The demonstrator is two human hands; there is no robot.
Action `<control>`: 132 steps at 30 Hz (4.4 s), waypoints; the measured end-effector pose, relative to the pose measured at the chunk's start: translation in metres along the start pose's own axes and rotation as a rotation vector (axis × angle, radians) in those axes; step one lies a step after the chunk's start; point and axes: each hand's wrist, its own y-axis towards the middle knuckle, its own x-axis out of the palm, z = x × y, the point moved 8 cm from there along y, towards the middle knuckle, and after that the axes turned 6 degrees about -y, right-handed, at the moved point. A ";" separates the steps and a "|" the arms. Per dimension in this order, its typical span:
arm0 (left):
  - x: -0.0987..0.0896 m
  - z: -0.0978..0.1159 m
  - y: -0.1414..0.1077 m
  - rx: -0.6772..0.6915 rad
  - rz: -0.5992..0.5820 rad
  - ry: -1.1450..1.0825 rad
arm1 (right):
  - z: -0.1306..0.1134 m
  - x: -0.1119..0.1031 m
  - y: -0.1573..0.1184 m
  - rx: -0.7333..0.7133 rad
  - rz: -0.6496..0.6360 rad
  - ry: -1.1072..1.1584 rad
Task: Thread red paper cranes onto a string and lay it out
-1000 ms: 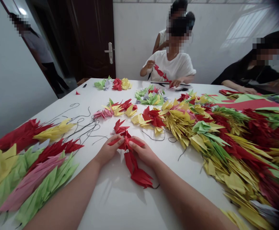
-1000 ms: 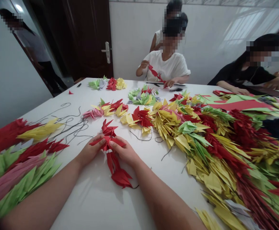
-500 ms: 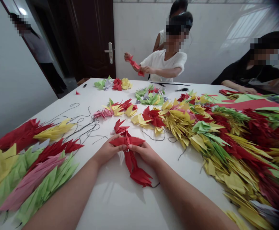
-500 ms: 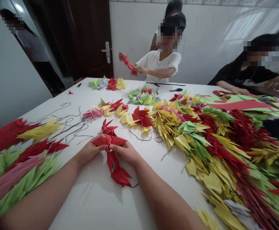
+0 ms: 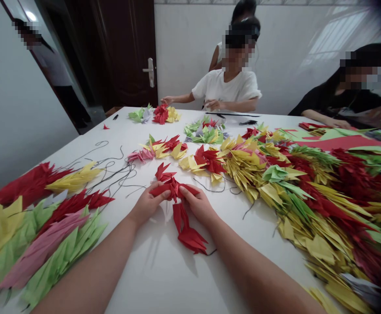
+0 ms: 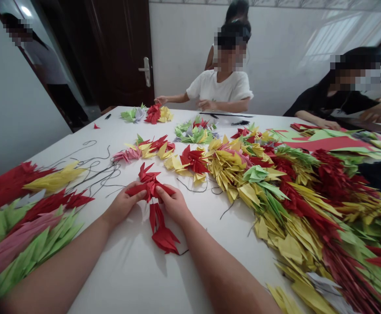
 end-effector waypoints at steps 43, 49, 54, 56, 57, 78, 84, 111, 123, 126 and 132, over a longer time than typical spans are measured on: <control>-0.017 -0.003 0.010 0.107 0.154 0.134 | 0.002 -0.013 0.003 0.023 0.178 -0.055; -0.040 -0.005 0.010 0.127 0.376 0.112 | 0.001 -0.028 0.002 -0.028 0.288 -0.012; -0.044 -0.008 0.011 0.105 0.403 0.132 | -0.011 -0.022 0.001 -0.099 0.154 -0.386; -0.045 -0.007 0.011 0.112 0.407 0.137 | -0.015 -0.018 -0.001 -0.128 0.129 -0.562; -0.045 -0.006 0.010 0.121 0.413 0.133 | -0.018 -0.016 -0.002 -0.142 0.132 -0.634; -0.040 0.014 0.001 0.215 0.496 0.573 | -0.008 0.001 -0.006 -0.086 -0.150 -0.154; -0.028 0.017 0.002 0.213 0.425 0.772 | -0.010 0.016 -0.013 -0.093 -0.339 -0.129; 0.035 0.016 -0.015 0.286 -0.334 0.446 | -0.005 0.022 -0.012 -0.038 -0.402 0.046; 0.029 0.002 -0.007 0.171 -0.362 0.332 | -0.005 0.023 -0.009 -0.099 -0.408 -0.047; 0.032 0.004 -0.009 0.190 -0.396 0.300 | -0.005 0.022 -0.009 -0.123 -0.390 -0.099; 0.032 0.010 -0.010 0.227 -0.393 0.329 | -0.007 0.021 -0.010 -0.132 -0.347 -0.163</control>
